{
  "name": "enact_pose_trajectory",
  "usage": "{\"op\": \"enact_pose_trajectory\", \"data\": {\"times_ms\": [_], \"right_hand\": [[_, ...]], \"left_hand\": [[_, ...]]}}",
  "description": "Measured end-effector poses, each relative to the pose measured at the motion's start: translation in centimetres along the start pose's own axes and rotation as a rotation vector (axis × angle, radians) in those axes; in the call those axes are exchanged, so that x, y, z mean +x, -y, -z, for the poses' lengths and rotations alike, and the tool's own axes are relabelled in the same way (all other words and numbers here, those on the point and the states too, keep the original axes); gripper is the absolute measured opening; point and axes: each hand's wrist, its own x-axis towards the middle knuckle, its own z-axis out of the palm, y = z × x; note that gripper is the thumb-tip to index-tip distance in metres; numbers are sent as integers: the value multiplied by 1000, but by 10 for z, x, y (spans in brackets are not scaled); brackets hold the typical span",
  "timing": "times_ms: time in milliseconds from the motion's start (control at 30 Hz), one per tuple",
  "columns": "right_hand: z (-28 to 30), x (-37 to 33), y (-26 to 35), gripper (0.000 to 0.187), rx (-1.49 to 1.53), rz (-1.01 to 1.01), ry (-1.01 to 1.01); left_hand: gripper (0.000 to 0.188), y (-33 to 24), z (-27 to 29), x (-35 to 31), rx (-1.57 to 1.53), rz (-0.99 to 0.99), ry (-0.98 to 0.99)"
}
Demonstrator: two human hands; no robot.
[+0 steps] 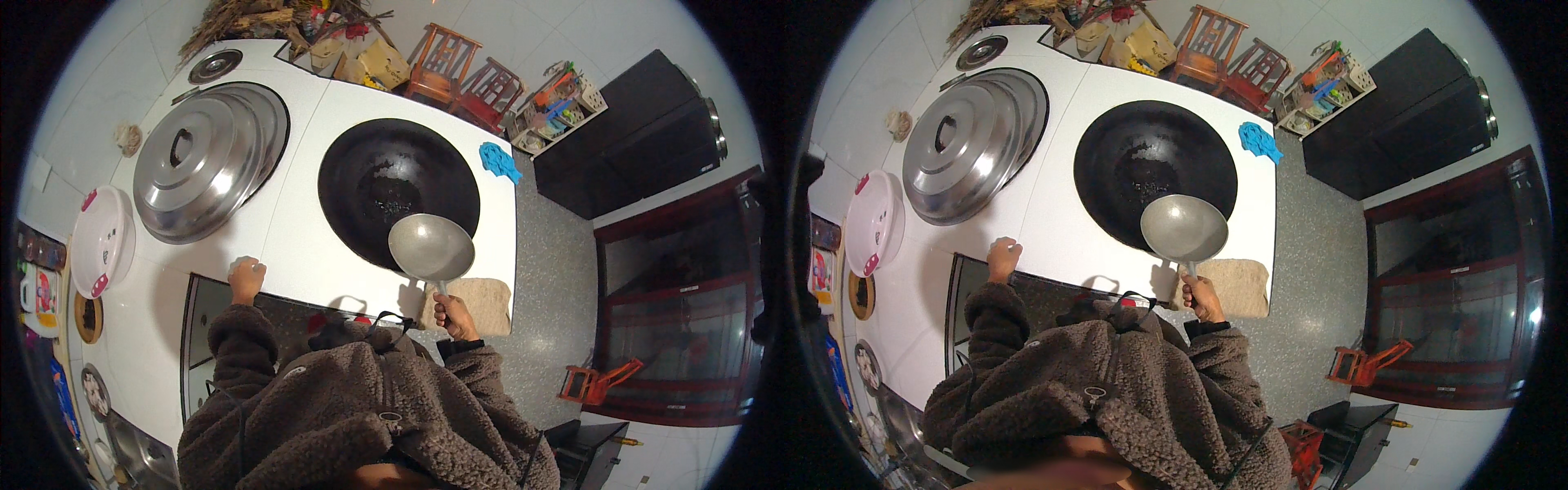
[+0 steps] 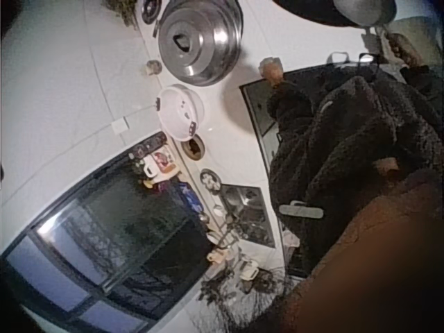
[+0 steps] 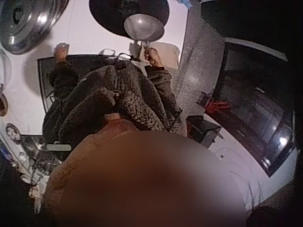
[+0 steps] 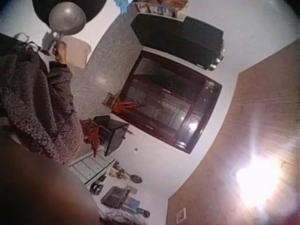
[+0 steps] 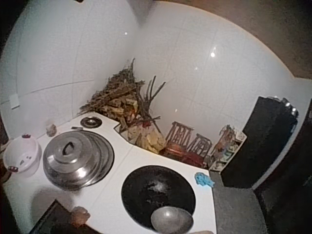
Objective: The person tends a wood-burning stove by poking burning wood with a metal rod, then moves to the gas stove to stir food in a wok with a spatula and cover it. They later fill a ladle with water at the sink and pour it into the wok.
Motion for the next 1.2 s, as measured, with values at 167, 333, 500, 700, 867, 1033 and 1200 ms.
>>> {"op": "enact_pose_trajectory", "data": {"times_ms": [167, 333, 500, 700, 867, 1033, 1200], "right_hand": [[0, 1, -1, 21, -14, 16, 2], [0, -1, -1, 20, -39, 1, -3], [-1, -3, -2, 20, -67, 7, -19], [0, -3, -3, 19, -81, 12, -17], [1, -1, -6, 18, -79, 8, -13], [1, -1, -7, 18, -74, 15, 0], [0, -1, -10, 18, -46, 40, 24]], "left_hand": [[33, -5, 3, 2, -8, 65, 100], [33, -10, 4, 4, 43, 50, 121], [32, -11, -1, 4, 36, 38, 95], [32, -9, -7, 6, 67, 39, 77], [30, -9, -6, 6, 66, 15, 73], [30, -10, -5, 6, 67, 27, 68], [31, -12, 0, 3, 28, 48, 90]]}}
